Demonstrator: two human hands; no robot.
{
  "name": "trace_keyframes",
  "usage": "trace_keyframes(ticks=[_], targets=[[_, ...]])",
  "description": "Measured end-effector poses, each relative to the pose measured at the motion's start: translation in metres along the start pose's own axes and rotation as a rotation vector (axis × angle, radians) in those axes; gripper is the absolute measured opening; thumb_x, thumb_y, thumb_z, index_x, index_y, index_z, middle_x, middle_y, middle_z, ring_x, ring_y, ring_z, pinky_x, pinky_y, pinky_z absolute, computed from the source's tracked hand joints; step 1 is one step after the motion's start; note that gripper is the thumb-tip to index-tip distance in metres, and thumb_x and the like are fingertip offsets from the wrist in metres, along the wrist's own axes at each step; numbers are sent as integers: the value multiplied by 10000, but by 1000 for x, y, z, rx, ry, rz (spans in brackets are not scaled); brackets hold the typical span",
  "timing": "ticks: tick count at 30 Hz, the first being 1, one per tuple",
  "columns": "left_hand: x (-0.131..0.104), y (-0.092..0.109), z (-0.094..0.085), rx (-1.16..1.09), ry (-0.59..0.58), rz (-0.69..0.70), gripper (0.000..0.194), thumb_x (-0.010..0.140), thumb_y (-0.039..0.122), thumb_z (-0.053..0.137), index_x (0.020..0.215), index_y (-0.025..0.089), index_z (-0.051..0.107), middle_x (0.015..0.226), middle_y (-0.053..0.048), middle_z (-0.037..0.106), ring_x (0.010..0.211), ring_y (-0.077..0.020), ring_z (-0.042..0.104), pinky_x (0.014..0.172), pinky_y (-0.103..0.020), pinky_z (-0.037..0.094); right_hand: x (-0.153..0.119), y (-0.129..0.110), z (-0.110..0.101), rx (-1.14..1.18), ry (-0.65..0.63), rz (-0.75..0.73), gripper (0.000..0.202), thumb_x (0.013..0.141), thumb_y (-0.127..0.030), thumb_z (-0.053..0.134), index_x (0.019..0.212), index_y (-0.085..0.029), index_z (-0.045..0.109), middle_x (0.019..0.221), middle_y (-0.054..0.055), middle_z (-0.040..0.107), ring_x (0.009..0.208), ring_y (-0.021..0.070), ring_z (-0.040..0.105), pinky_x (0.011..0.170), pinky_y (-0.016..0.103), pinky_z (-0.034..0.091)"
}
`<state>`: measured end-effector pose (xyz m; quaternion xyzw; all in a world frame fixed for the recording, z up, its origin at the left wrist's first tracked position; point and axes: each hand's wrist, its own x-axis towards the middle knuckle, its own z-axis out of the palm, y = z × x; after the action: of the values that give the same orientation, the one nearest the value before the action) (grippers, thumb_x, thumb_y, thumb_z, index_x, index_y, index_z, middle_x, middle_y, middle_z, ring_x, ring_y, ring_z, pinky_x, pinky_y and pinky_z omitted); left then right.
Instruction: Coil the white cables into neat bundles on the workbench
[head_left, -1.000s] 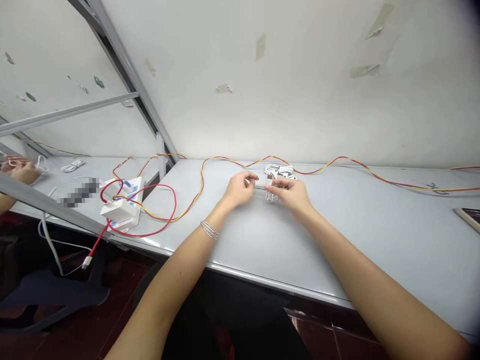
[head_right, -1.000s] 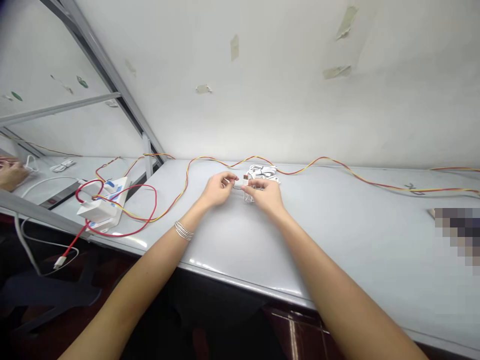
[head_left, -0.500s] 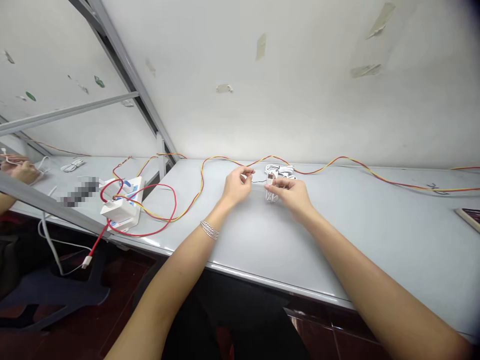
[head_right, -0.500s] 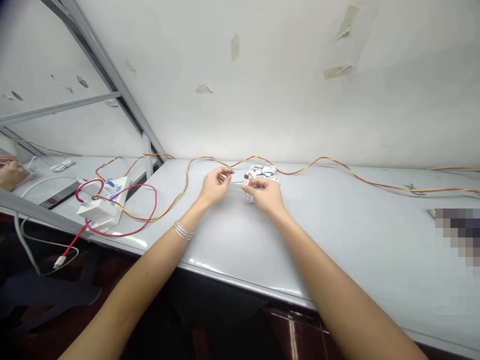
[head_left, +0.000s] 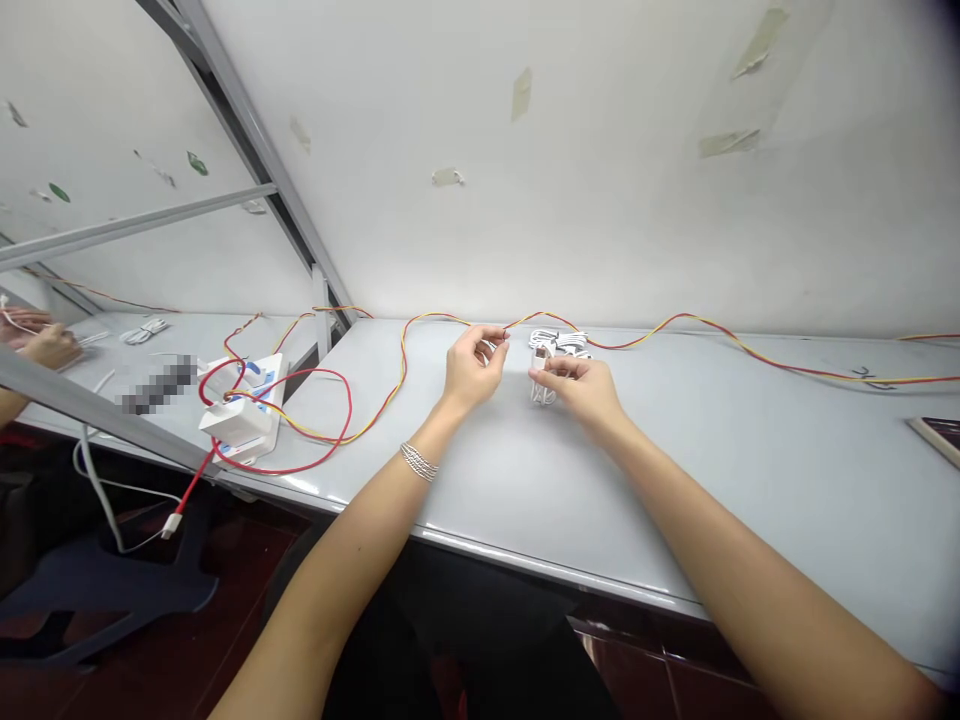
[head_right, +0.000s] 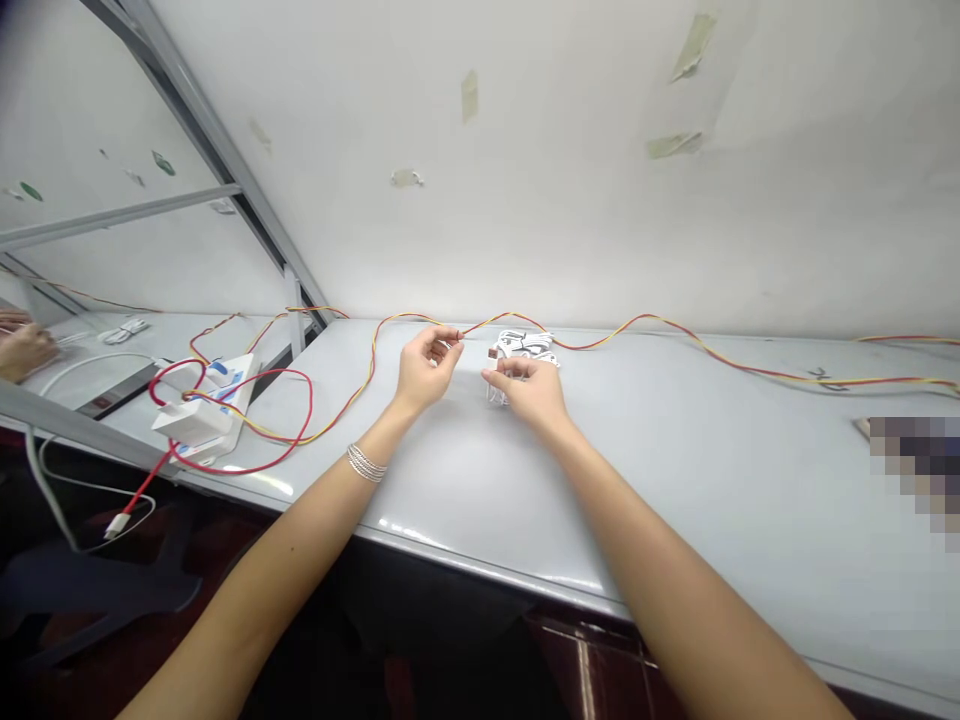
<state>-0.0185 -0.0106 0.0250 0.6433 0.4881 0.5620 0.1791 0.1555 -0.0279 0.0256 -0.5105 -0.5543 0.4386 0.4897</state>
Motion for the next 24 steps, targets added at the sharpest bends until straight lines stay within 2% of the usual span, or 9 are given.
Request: trace_keyframes(ticks=[12, 20, 24], targets=[[-1, 2, 0, -48, -37, -23, 122, 896, 119, 624, 992, 139, 697, 960, -72, 746, 669, -96, 588, 641, -247, 470, -1, -2, 0, 1, 17, -4, 297, 575, -446, 815, 625, -187, 679, 679, 32, 579, 743, 201, 544, 718, 340, 419], [-1, 0, 0, -42, 18, -10, 175, 936, 201, 587, 1045, 166, 719, 1009, -82, 741, 701, -105, 608, 648, -232, 488, 0, -1, 0, -3, 7, -4, 368, 557, -496, 835, 631, -177, 667, 689, 29, 592, 738, 189, 541, 708, 323, 400], [-1, 1, 0, -34, 9, -28, 193, 934, 231, 601, 1064, 178, 732, 1023, -78, 746, 714, -104, 623, 661, -226, 495, -1, -2, 1, -5, 10, -2, 373, 548, -497, 840, 638, -172, 680, 671, 24, 587, 715, 179, 523, 690, 320, 397]])
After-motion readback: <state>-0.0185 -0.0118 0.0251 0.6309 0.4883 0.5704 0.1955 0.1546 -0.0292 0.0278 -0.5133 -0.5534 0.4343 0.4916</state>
